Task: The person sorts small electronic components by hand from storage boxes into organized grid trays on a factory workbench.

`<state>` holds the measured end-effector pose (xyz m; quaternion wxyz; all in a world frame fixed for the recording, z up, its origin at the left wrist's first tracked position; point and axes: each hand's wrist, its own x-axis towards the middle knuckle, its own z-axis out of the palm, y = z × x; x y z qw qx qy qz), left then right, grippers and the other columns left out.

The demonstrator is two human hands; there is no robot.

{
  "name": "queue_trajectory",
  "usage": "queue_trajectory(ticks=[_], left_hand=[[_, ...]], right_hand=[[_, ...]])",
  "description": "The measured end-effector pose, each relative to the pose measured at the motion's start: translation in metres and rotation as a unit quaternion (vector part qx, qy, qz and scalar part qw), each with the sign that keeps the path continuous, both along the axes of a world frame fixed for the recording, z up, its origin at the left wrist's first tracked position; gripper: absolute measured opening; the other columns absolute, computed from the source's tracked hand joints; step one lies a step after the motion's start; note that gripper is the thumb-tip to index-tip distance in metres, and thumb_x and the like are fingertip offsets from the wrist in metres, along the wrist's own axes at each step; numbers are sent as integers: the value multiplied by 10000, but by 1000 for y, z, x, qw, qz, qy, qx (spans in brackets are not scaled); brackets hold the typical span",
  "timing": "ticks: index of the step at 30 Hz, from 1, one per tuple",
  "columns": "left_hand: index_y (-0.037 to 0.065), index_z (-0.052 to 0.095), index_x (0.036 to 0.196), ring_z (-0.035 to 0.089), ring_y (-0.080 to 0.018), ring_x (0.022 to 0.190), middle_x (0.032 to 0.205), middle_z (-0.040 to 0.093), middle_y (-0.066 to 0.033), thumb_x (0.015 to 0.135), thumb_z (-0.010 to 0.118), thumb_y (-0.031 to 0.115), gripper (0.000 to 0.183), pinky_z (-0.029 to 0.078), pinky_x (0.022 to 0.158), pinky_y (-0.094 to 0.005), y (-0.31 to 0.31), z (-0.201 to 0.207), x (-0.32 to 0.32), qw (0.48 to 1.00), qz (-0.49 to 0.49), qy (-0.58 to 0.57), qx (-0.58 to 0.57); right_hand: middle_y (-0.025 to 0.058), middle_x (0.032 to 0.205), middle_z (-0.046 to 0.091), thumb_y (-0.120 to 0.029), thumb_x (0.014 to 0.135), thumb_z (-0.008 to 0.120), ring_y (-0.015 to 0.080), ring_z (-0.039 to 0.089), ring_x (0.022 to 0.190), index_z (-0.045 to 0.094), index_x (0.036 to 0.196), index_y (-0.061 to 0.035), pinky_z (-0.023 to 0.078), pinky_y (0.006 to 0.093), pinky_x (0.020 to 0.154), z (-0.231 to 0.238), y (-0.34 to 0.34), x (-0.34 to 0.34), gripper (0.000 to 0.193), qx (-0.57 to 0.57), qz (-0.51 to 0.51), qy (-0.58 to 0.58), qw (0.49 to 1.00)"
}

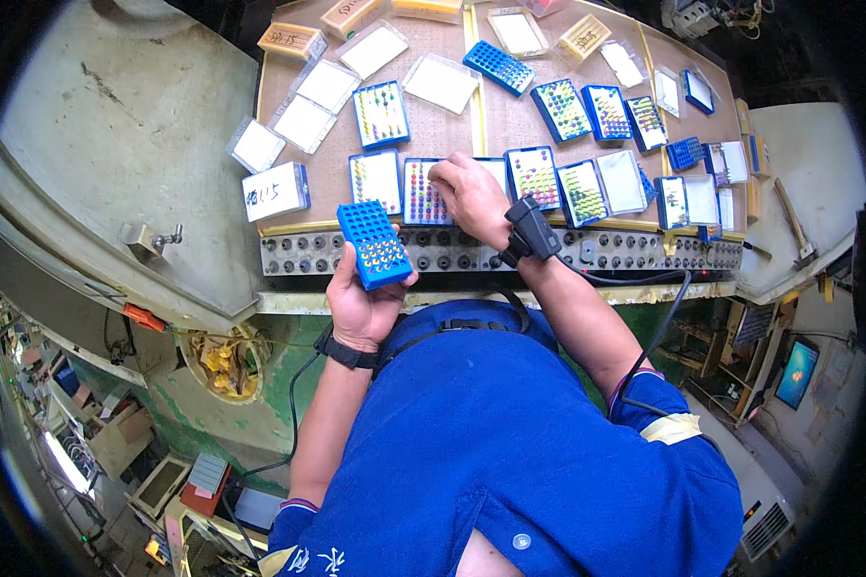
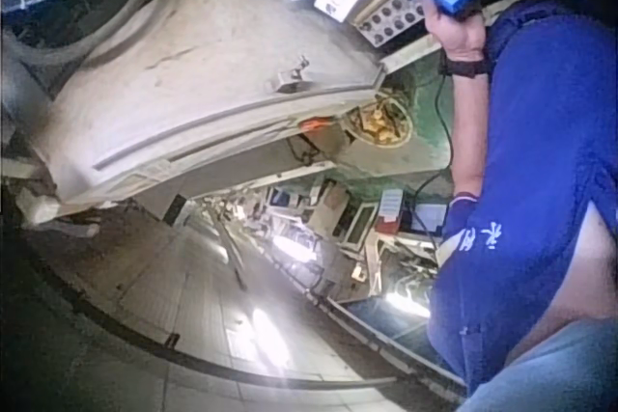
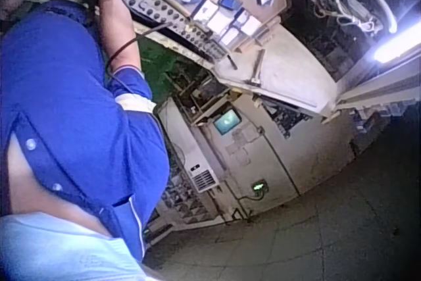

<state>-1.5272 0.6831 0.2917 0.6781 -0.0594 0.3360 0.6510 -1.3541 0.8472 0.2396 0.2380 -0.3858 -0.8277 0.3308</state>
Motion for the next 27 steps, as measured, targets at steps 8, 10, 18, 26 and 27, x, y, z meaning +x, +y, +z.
queue_trajectory(ticks=[8, 10, 18, 26, 27], left_hand=[[-66, 500, 1451, 639, -272, 930, 1095, 675, -183, 1060, 526, 559, 738, 500, 766, -407, -5, 2, 5, 1000, 8, -1, -9], [-69, 499, 1450, 623, -271, 922, 1074, 668, -175, 1062, 521, 560, 740, 495, 765, -399, -7, 3, 3, 1000, -4, -3, -2], [-71, 468, 1480, 615, -267, 948, 1110, 661, -174, 1056, 526, 571, 772, 495, 786, -390, -11, 4, 3, 1000, -11, -5, 25], [-53, 408, 1553, 663, -327, 1044, 1244, 661, -203, 1008, 624, 534, 830, 552, 882, -438, -13, -3, 0, 995, -15, -51, 78], [-48, 390, 1566, 646, -317, 1042, 1247, 649, -193, 1003, 624, 549, 853, 543, 883, -433, -14, -1, 0, 996, -19, -39, 76]], right_hand=[[197, 966, 668, -23, 933, 646, 413, 659, 950, 676, 1016, -7, 536, 483, 866, -9, -2, 4, 89, 2, -40, 56, 998], [197, 962, 662, -17, 925, 644, 414, 655, 951, 660, 1019, 0, 534, 489, 863, -11, -2, 1, 96, 8, -40, 55, 998], [201, 1012, 656, -61, 925, 677, 428, 654, 972, 613, 1105, -22, 547, 510, 840, -3, -6, 1, 195, 47, 18, -11, 999], [192, 968, 701, -67, 930, 654, 410, 681, 966, 657, 1055, -31, 546, 501, 851, 4, -3, 4, 130, 54, 22, -18, 998], [185, 954, 703, -60, 920, 654, 405, 685, 956, 661, 1025, -28, 549, 502, 844, 5, -5, 2, 111, 49, 26, -18, 998]])
